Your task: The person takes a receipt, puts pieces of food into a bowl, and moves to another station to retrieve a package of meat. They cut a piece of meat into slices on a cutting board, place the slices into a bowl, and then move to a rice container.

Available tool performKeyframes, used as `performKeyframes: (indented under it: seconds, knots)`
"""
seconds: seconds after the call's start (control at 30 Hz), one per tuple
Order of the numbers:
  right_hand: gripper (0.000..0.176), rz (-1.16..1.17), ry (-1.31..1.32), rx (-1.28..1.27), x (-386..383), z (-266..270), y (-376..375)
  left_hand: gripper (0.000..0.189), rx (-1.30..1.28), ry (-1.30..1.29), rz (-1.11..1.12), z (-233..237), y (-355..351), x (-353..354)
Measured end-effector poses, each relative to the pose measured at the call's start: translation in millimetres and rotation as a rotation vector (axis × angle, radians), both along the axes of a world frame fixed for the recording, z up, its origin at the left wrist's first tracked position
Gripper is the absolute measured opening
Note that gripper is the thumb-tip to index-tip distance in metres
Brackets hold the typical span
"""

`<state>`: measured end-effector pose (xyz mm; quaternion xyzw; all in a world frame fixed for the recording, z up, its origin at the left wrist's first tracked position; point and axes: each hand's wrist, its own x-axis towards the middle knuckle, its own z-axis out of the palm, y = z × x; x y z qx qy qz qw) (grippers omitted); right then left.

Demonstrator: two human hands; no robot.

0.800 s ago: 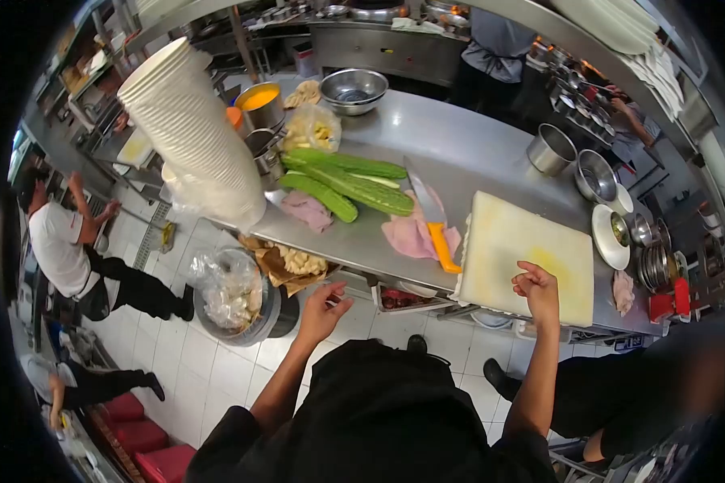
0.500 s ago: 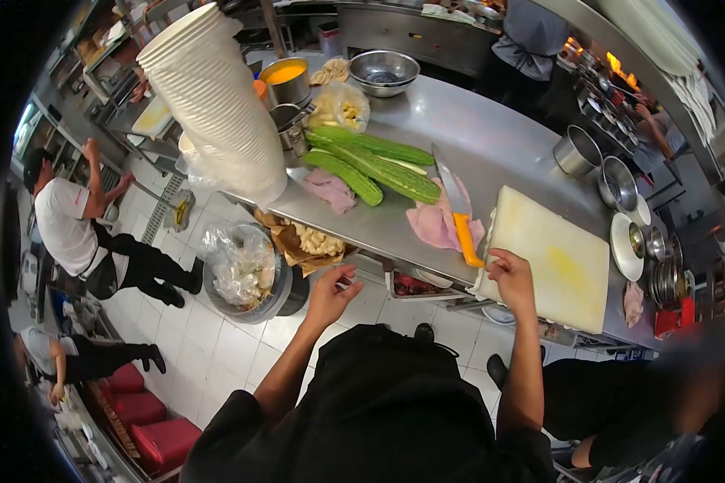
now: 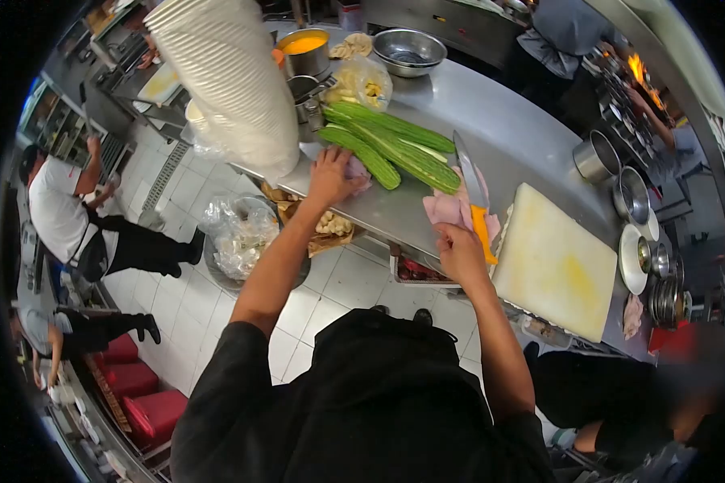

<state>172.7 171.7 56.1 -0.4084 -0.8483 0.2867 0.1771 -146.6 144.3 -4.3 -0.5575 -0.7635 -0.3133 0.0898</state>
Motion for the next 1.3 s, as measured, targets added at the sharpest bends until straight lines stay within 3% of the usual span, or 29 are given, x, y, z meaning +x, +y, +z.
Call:
performKeyframes:
  seconds: [0.07,0.17,0.37,0.4,0.5,0.6,0.7,0.77,0.87,0.97,1.07,1.17,1.27,1.3]
  knots:
    - [0.033,-0.015,-0.012,0.202,4.8,-13.7,13.4,0.062,-0.026,-0.111,-0.085,-18.8,12.2,-14.1]
    - [0.036,-0.045,-0.141,0.230,3.3,-29.0,29.3,0.055,-0.023,-0.149,-0.111,-21.5,12.0,-14.0]
    - [0.052,-0.387,-0.320,0.356,4.1,-37.2,19.4,0.048,-0.083,-0.202,-0.088,-20.7,7.9,-8.6]
    - [0.061,-0.415,-0.351,0.336,5.4,-31.5,14.0,0.049,-0.041,-0.184,-0.089,-22.5,6.7,-8.4]
    - [0.068,-0.466,-0.370,0.216,14.4,-33.1,18.5,0.050,0.060,-0.155,-0.095,-26.3,4.6,-1.3]
    - [0.066,-0.411,-0.286,0.197,29.5,-62.2,38.3,0.052,0.070,-0.180,-0.089,-26.2,0.1,4.5]
    - [0.068,-0.368,-0.243,0.038,26.2,-31.4,40.8,0.050,0.055,-0.146,-0.324,0.7,-19.3,66.3]
    - [0.071,-0.363,-0.259,0.048,32.4,-39.1,40.0,0.048,0.056,-0.159,-0.532,7.8,-28.8,132.5]
    - [0.074,-0.357,-0.276,0.017,33.3,-40.9,30.7,0.047,-0.142,-0.266,-0.431,8.1,-3.9,177.9]
    - [0.074,-0.372,-0.309,-0.007,42.0,-39.0,-6.8,0.037,-0.087,-0.184,-0.374,-14.6,24.3,185.8]
    - [0.075,-0.402,-0.324,-0.038,49.9,-37.2,-45.9,0.034,-0.069,-0.274,-0.442,-41.7,40.1,178.9]
    - [0.076,-0.422,-0.281,-0.017,58.4,-36.3,-62.4,0.022,-0.116,-0.537,-0.455,1.6,42.2,198.4]
    - [0.072,-0.416,-0.294,-0.040,52.3,-40.1,-58.8,0.017,-0.180,-0.683,-0.502,8.9,58.8,233.1]
    - [0.072,-0.408,-0.302,-0.032,51.7,-42.3,-57.2,0.016,-0.143,-0.613,-0.507,3.3,64.4,242.3]
